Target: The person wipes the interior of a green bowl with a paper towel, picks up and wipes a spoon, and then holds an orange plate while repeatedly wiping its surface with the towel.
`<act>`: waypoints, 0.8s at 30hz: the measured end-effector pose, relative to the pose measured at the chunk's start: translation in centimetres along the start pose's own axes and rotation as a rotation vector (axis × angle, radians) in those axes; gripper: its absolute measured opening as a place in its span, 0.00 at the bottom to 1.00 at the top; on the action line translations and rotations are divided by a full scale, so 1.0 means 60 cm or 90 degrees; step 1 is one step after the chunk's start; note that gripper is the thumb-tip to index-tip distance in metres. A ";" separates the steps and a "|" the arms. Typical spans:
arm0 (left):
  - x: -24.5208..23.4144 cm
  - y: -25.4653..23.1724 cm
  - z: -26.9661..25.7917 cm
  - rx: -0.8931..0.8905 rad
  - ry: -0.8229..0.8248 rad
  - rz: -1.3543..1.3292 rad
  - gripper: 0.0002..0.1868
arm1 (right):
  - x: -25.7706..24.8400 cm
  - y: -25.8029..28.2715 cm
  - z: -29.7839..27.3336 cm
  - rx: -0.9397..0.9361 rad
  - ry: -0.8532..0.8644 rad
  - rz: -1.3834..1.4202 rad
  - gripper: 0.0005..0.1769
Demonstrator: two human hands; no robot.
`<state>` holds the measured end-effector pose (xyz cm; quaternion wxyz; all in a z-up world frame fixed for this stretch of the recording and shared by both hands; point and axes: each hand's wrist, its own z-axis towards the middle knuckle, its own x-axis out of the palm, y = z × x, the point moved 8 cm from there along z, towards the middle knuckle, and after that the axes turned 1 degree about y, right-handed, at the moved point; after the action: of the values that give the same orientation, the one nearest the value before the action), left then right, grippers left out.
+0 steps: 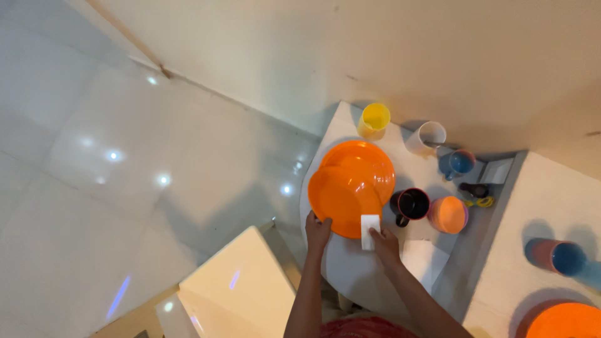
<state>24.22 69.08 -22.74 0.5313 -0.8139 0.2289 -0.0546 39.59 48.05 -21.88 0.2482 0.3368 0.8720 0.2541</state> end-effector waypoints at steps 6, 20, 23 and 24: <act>-0.017 0.000 -0.066 -0.039 0.006 -0.134 0.26 | -0.012 0.013 -0.058 -0.030 0.012 0.052 0.18; -0.051 -0.014 -0.263 -0.040 0.014 -0.397 0.32 | -0.087 0.021 -0.180 -0.229 0.010 0.097 0.19; -0.047 -0.028 -0.287 -0.024 0.027 -0.449 0.35 | -0.104 0.016 -0.200 -0.239 0.000 0.086 0.18; -0.047 -0.033 -0.302 -0.025 0.037 -0.488 0.36 | -0.110 0.009 -0.211 -0.239 -0.002 0.087 0.18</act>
<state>16.35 55.73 -12.74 0.4499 -0.8485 -0.0760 -0.2681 36.47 40.21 -10.32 0.2905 0.3436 0.7838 0.4281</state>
